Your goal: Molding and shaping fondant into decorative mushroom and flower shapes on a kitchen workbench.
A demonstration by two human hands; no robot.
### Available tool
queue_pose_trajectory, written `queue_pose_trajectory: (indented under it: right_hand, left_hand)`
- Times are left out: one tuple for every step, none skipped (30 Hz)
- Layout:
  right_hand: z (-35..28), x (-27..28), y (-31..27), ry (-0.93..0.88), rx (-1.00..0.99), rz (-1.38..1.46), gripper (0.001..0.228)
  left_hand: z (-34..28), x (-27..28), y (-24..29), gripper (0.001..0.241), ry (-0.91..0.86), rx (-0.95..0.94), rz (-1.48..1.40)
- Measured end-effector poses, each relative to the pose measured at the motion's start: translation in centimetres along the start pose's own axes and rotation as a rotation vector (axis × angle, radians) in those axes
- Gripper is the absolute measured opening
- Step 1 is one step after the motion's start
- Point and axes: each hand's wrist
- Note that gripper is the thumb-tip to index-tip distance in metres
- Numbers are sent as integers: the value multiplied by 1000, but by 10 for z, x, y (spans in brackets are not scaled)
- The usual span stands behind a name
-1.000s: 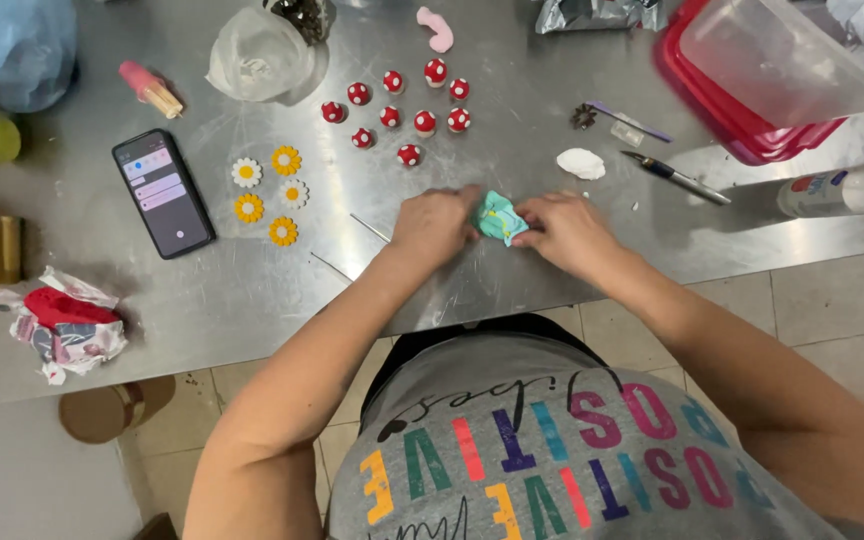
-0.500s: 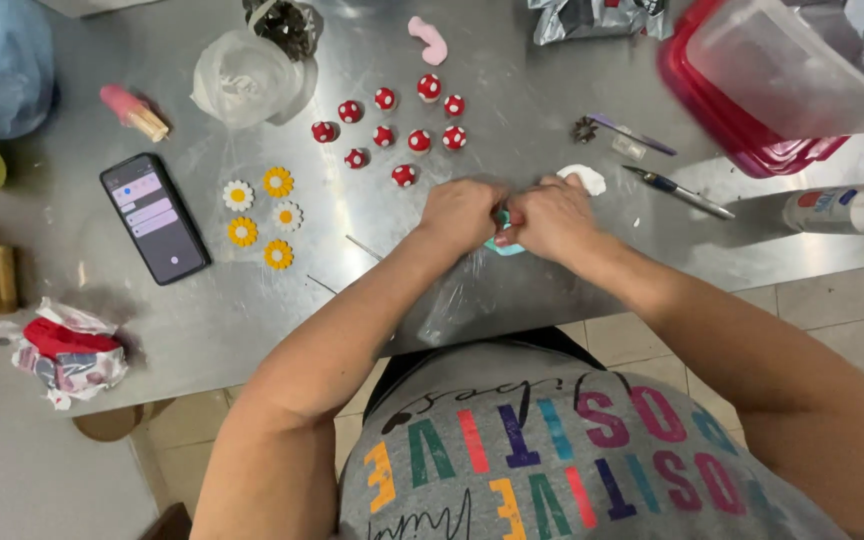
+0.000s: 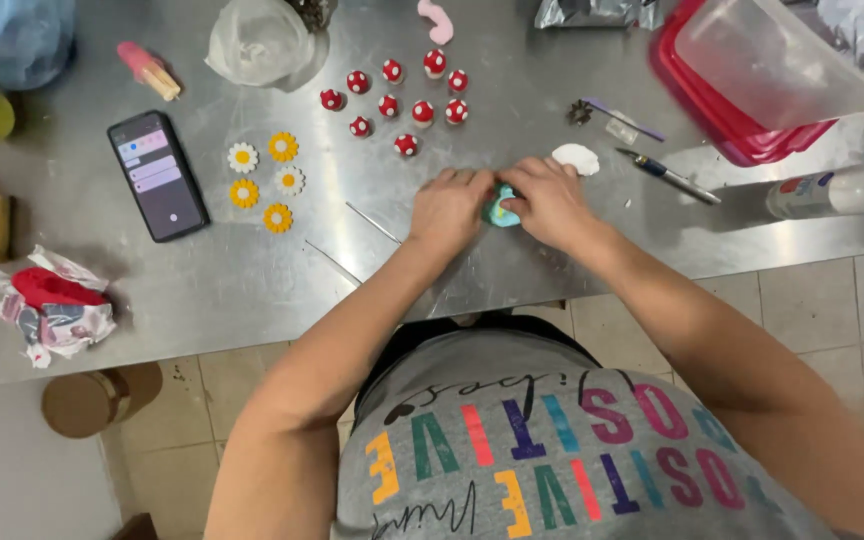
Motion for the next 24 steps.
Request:
queue_pose_trajectory:
  right_hand:
    - [-8, 3, 1, 27, 21, 114, 33]
    - [-15, 6, 1, 55, 43, 228, 23]
    - [-11, 1, 6, 48, 50, 229, 23]
    - [-7, -4, 10, 31, 48, 204, 29]
    - [-8, -11, 13, 11, 36, 182, 35]
    - [-9, -8, 6, 2, 33, 188, 35]
    - [-2, 1, 2, -47, 32, 228, 41]
    - [6, 10, -3, -97, 31, 268, 47]
    - [11, 5, 2, -100, 38, 265, 47]
    - [16, 0, 7, -123, 60, 245, 43]
    - [21, -6, 10, -143, 78, 229, 39]
    - [21, -11, 11, -143, 82, 231, 39]
    - [21, -16, 12, -105, 109, 228, 37]
    - [20, -20, 14, -66, 136, 224, 35]
    - [14, -20, 15, -68, 137, 223, 35]
    - [7, -20, 15, -21, 162, 231, 34]
    - [3, -19, 16, 25, 193, 238, 34]
    - [2, -14, 15, 24, 200, 236, 34]
    - [-4, -12, 12, 47, 194, 269, 35]
    - [-9, -10, 9, 70, 187, 302, 36]
    - [-9, -7, 8, 65, 185, 304, 36]
    - [-8, -3, 7, -3, 172, 321, 55]
    - [-3, 3, 8, -67, 163, 332, 74]
    - [-6, 9, 7, -67, 165, 328, 74]
  left_hand:
    - [-12, 2, 0, 20, 9, -8, 4]
    - [-24, 4, 0, 20, 19, -17, 8]
    - [-24, 15, 2, 20, 18, -7, 7]
    - [-24, 26, 4, 35, -26, 71, -144]
    - [-26, 36, 7, 52, -80, 144, -299]
    - [-27, 19, 7, 52, -89, 149, -303]
    - [-19, 6, 3, 46, -106, 196, -334]
    - [-12, -6, 0, 41, -123, 242, -365]
    - [-14, -4, 4, 41, -118, 248, -366]
    - [-15, -2, 8, 37, -57, 199, -396]
    - [-17, 0, 11, 33, -1, 147, -422]
    - [-21, -3, 12, 33, 0, 151, -419]
    - [-23, -6, 13, 33, 29, 140, -419]
    - [-26, -9, 14, 33, 57, 129, -418]
    - [-29, -10, 18, 33, 58, 130, -419]
    - [-32, -10, 21, 45, 62, 106, -466]
    - [-35, -9, 23, 56, 71, 85, -511]
    - [-30, -8, 19, 56, 76, 90, -510]
    - [-30, -8, 17, 65, 91, 181, -607]
    - [-30, -9, 15, 75, 106, 272, -703]
    - [-25, -21, 10, 75, 103, 275, -706]
    - [-20, -34, 5, 56, 32, 265, -659]
    - [-12, -44, -1, 39, -30, 251, -610]
    - [-16, -38, 6, 39, -25, 252, -610]
Point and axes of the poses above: each hand's wrist, its own z-axis towards the middle knuckle, its own x-axis out of the back of the hand, y = z × x, and after that the axes turned 7 degrees about -y, right-handed
